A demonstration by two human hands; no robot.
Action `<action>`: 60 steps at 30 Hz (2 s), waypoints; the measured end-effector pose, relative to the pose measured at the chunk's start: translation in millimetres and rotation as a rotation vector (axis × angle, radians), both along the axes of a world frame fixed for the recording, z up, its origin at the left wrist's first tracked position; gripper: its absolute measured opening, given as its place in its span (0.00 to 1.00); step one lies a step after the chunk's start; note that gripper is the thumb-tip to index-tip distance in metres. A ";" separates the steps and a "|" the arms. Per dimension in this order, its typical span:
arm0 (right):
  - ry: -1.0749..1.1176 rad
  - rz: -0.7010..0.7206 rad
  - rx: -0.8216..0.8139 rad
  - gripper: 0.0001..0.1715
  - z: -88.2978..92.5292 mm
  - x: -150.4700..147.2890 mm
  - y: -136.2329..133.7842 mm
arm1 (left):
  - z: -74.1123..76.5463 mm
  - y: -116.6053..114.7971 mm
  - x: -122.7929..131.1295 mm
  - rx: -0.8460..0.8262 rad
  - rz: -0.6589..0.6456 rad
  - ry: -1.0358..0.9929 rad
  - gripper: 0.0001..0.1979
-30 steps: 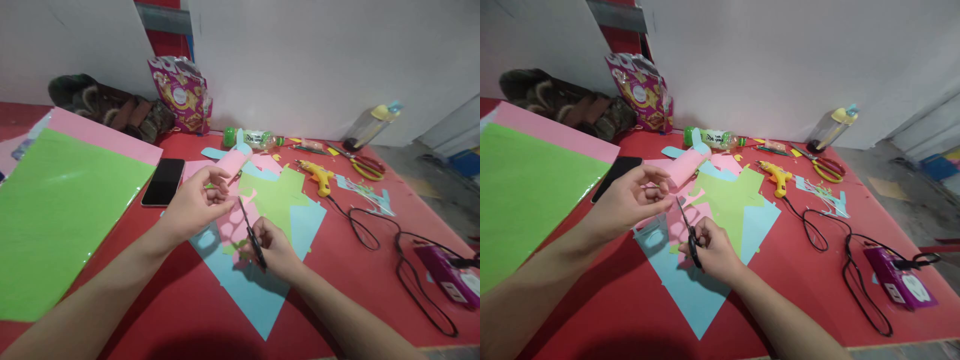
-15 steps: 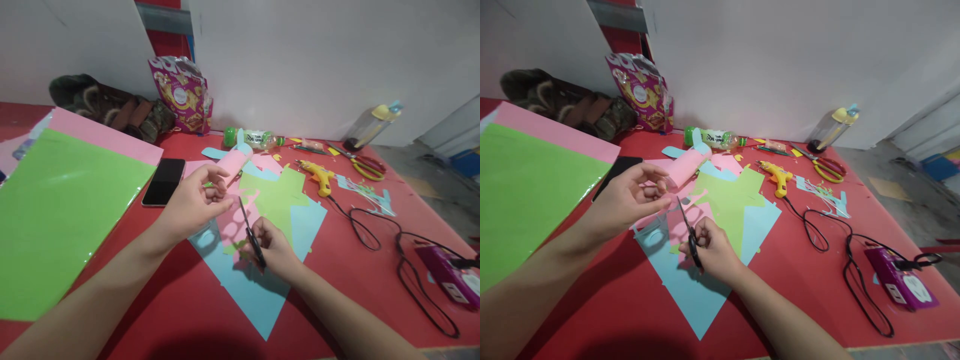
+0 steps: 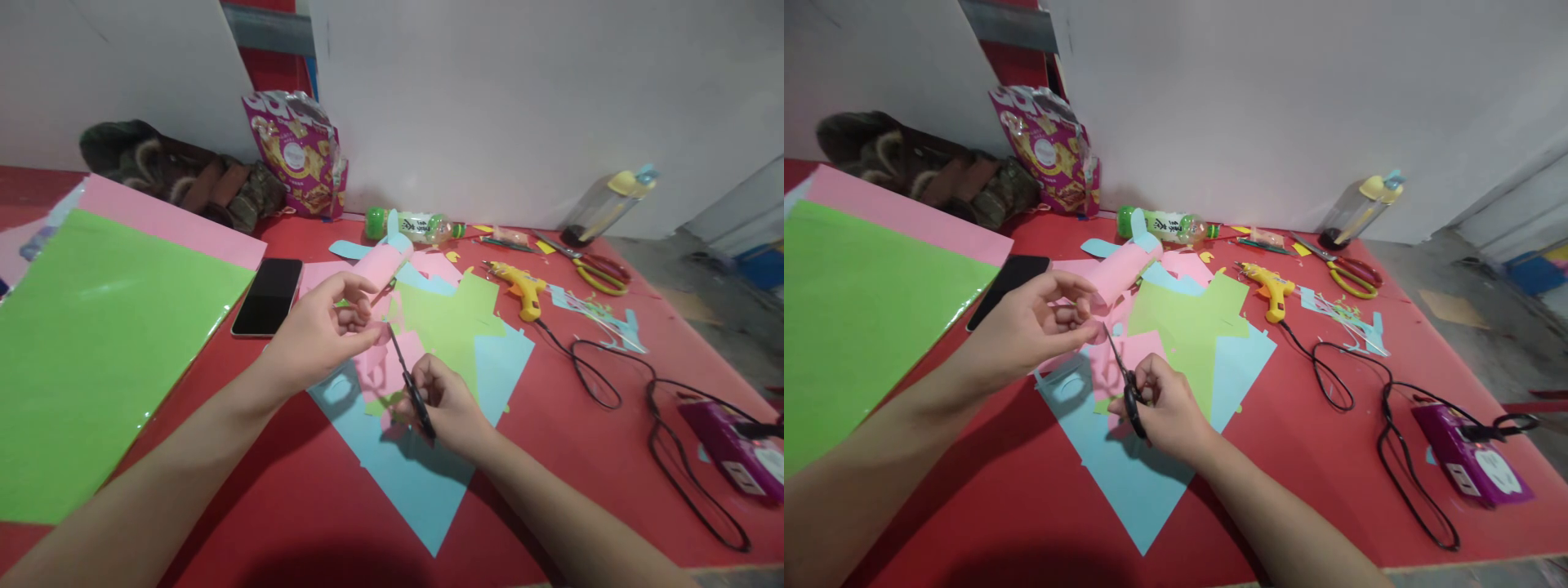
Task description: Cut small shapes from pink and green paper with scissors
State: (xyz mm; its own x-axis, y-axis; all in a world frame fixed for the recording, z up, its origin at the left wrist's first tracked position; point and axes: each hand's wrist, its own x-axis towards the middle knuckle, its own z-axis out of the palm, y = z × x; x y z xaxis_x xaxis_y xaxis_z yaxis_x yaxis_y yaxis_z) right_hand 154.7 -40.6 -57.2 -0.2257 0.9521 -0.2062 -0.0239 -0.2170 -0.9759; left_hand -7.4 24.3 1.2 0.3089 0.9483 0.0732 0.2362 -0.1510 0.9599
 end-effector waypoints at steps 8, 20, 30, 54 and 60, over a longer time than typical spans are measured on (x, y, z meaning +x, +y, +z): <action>-0.047 -0.025 -0.016 0.19 -5.4 0.9 -0.1 | 0.1 -1.2 0.3 -0.005 0.001 0.044 0.15; 0.263 -0.023 0.007 0.24 2.3 -0.2 3.1 | -3.1 -1.4 1.0 -0.094 -0.094 0.027 0.17; 0.260 -0.220 0.088 0.24 10.1 -2.1 5.6 | -9.0 -15.1 15.7 -0.188 -0.256 0.145 0.15; 0.192 -0.298 0.218 0.24 6.8 -1.1 5.5 | -22.4 -16.8 23.6 -0.303 -0.312 0.132 0.12; 0.186 -0.311 0.198 0.25 7.5 -0.5 5.1 | -25.6 -16.2 24.6 -0.377 -0.246 0.047 0.12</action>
State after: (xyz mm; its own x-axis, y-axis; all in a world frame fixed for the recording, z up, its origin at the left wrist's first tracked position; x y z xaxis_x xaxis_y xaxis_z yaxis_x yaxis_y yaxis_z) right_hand 154.2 -35.5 -49.8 0.0633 0.9980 0.0052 -0.2382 0.0202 -0.9710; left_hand 17.2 8.1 -24.4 0.5230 0.8040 -0.2831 0.2816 0.1505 0.9477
